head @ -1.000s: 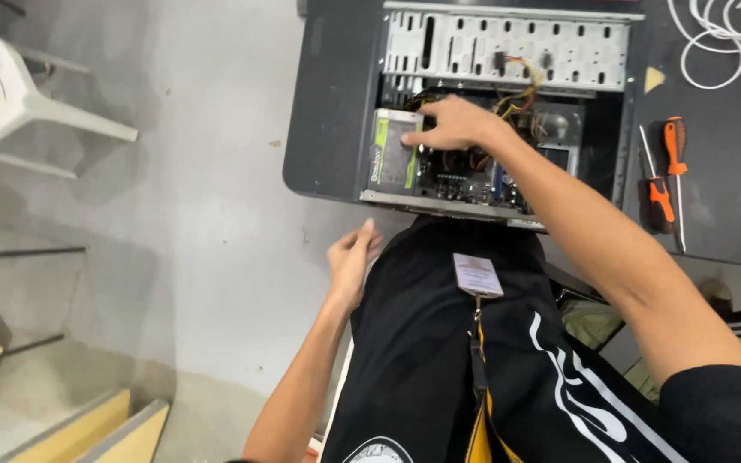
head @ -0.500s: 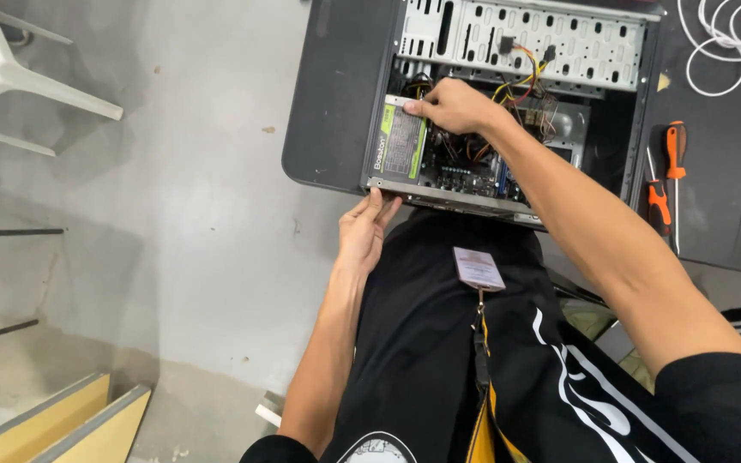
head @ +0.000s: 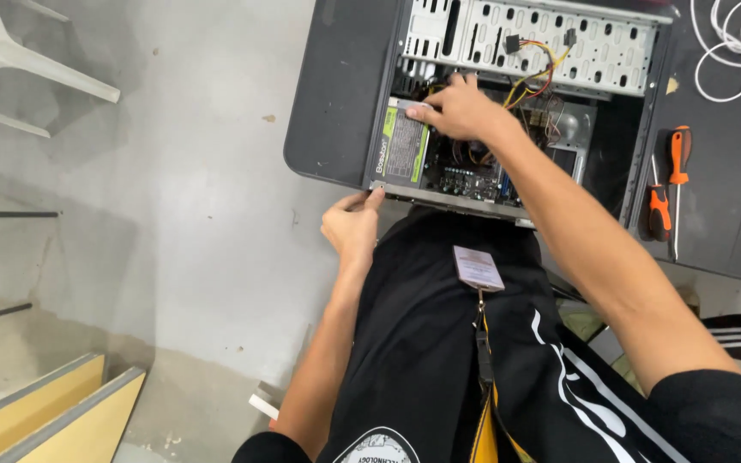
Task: Installing a power supply unit into a computer case, including connecting cables and securing it with screws.
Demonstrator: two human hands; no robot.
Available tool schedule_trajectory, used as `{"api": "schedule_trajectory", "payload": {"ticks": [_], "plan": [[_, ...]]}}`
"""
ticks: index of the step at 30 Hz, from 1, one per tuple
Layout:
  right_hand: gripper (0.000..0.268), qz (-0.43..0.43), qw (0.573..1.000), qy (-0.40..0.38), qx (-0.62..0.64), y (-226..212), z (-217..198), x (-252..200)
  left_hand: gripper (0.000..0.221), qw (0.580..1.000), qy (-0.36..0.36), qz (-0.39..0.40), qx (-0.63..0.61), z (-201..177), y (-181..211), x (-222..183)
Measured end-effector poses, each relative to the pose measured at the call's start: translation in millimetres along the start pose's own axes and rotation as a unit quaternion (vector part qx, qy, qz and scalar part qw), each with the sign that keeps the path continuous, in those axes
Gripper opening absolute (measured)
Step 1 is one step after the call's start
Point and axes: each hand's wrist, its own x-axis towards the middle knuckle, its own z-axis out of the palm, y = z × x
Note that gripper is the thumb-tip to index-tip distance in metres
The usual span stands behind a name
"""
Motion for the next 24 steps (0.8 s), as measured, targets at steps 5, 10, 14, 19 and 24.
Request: {"api": "schedule_trajectory", "payload": {"ticks": [5,10,14,19,24], "plan": [[0.066,0.042,0.995,0.075,-0.058,4,23,-9,0.061,0.835,0.036,0.484,0.259,-8,-9,27],[0.071,0.061,0.993,0.078,-0.057,4,23,-7,0.113,0.578,-0.231,0.584,0.522,-9,58,48],[0.057,0.073,0.994,0.065,-0.046,7,20,-7,0.17,0.341,-0.285,0.593,0.672,36,71,96],[0.048,0.081,0.995,0.042,-0.04,3,6,-15,0.171,0.288,-0.286,0.54,0.737,69,82,87],[0.06,0.078,0.995,0.02,-0.057,7,12,-15,0.166,0.307,-0.298,0.598,0.678,62,75,100]]}}
